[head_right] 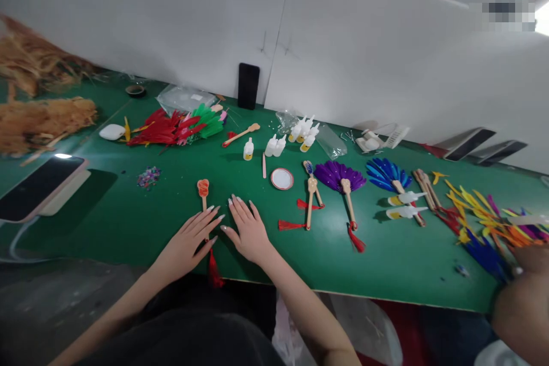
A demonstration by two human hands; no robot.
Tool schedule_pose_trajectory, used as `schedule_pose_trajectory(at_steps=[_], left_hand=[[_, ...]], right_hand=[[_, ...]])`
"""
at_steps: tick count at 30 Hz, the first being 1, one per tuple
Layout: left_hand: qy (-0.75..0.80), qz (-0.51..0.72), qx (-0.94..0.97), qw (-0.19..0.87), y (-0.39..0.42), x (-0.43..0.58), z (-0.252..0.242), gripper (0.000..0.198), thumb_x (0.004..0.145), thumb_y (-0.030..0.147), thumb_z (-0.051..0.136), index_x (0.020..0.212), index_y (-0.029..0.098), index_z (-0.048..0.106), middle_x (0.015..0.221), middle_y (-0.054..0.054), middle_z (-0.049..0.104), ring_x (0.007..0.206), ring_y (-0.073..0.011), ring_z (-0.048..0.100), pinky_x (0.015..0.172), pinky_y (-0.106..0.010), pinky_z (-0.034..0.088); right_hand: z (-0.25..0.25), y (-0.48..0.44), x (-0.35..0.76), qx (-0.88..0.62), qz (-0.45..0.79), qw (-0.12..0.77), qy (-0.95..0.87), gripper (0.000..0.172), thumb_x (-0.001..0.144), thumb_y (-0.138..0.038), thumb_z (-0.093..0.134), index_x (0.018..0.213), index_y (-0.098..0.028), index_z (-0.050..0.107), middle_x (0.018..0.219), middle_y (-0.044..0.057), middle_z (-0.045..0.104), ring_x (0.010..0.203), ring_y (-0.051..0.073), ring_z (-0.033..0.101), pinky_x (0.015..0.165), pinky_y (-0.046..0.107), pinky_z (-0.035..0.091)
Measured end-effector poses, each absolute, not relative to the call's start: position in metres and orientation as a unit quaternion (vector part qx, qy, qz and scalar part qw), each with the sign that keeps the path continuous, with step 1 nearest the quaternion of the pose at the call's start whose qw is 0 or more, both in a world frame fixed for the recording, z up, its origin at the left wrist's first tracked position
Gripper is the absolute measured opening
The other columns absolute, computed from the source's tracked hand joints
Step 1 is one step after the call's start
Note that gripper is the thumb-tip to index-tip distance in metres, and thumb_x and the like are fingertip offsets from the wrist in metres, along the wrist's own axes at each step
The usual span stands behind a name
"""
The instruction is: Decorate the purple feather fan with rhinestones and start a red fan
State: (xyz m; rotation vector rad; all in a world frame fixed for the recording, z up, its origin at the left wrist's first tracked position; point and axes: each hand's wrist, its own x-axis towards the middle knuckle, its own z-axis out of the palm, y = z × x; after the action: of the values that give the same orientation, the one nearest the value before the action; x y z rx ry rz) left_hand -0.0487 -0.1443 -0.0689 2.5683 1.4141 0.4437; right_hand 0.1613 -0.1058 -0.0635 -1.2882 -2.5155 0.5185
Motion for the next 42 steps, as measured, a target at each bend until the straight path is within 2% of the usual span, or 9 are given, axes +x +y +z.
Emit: schedule_pose_trajectory(at_steps=[4,6,11,15,18,21,30,37,42], left_hand=[[0.474,0.147,0.863,0.091,-0.144,-0.048,-0.067,0.05,0.095,0.03,0.04,0.144,0.022,0.035,0.152,-0.005,0.034,0.141,-0.0212,0.03,0.113,-0.042,0.034],[0.474,0.143,0.864,0.093,-0.144,-0.048,-0.067,0.051,0.095,0.03,0.04,0.145,0.022,0.033,0.152,-0.005,0.033,0.141,-0.0213,0.03,0.113,-0.043,0.034],[0.473,0.153,0.862,0.097,-0.145,-0.049,-0.068,0.051,0.095,0.031,0.041,0.145,0.022,0.034,0.151,-0.006,0.035,0.141,-0.0214,0.031,0.113,-0.042,0.033],[0.474,0.158,0.86,0.1,-0.145,-0.049,-0.069,0.05,0.095,0.03,0.041,0.143,0.022,0.036,0.151,-0.006,0.036,0.14,-0.0218,0.032,0.113,-0.042,0.034],[0.474,0.155,0.862,0.095,-0.144,-0.049,-0.069,0.05,0.095,0.03,0.041,0.144,0.022,0.035,0.151,-0.006,0.035,0.14,-0.0219,0.032,0.112,-0.043,0.035],[0.471,0.162,0.861,0.099,-0.144,-0.049,-0.07,0.05,0.095,0.031,0.04,0.144,0.024,0.035,0.152,-0.005,0.034,0.14,-0.0222,0.031,0.112,-0.043,0.035],[0.473,0.15,0.863,0.092,-0.144,-0.05,-0.07,0.05,0.095,0.032,0.041,0.144,0.022,0.035,0.152,-0.005,0.034,0.141,-0.0218,0.03,0.112,-0.042,0.034],[0.47,0.16,0.863,0.09,-0.143,-0.05,-0.071,0.049,0.095,0.033,0.042,0.142,0.023,0.038,0.151,-0.006,0.036,0.14,-0.0232,0.032,0.111,-0.044,0.035],[0.472,0.155,0.863,0.094,-0.142,-0.05,-0.071,0.051,0.095,0.033,0.041,0.144,0.023,0.035,0.152,-0.006,0.035,0.14,-0.0236,0.032,0.111,-0.044,0.035]], right_hand=[[-0.045,-0.1,0.17,-0.484,0.181,0.194,-0.834,0.056,0.1,-0.034,0.019,0.152,-0.015,0.01,0.157,0.008,0.02,0.146,0.015,0.012,0.118,0.044,0.019],[-0.041,-0.101,0.169,-0.478,0.163,0.184,-0.843,0.057,0.1,-0.035,0.022,0.152,-0.014,0.009,0.158,0.008,0.016,0.147,0.016,0.01,0.119,0.045,0.016],[-0.058,-0.11,0.154,-0.448,0.149,0.114,-0.874,0.06,0.098,-0.042,0.029,0.15,-0.013,0.02,0.156,0.008,0.024,0.145,0.018,0.019,0.119,0.044,0.019],[-0.065,-0.111,0.151,-0.459,0.157,0.103,-0.868,0.062,0.097,-0.047,0.03,0.149,-0.014,0.023,0.156,0.008,0.024,0.145,0.019,0.021,0.118,0.046,0.019],[-0.056,-0.105,0.159,-0.453,0.178,0.128,-0.864,0.059,0.099,-0.042,0.025,0.151,-0.018,0.014,0.155,0.006,0.026,0.144,0.017,0.021,0.118,0.045,0.022],[-0.047,-0.098,0.168,-0.49,0.164,0.169,-0.839,0.059,0.1,-0.037,0.022,0.152,-0.018,0.004,0.157,0.007,0.02,0.146,0.017,0.015,0.118,0.046,0.02],[-0.066,-0.107,0.154,-0.482,0.15,0.107,-0.856,0.064,0.097,-0.049,0.029,0.15,-0.014,0.021,0.156,0.008,0.022,0.145,0.021,0.02,0.118,0.047,0.019],[-0.049,-0.098,0.167,-0.498,0.151,0.151,-0.841,0.057,0.1,-0.039,0.02,0.152,-0.016,0.011,0.156,0.008,0.023,0.145,0.017,0.018,0.117,0.044,0.021],[-0.066,-0.101,0.163,-0.507,0.121,0.13,-0.844,0.066,0.096,-0.049,0.031,0.15,-0.012,0.021,0.155,0.011,0.026,0.144,0.022,0.023,0.118,0.046,0.02]])
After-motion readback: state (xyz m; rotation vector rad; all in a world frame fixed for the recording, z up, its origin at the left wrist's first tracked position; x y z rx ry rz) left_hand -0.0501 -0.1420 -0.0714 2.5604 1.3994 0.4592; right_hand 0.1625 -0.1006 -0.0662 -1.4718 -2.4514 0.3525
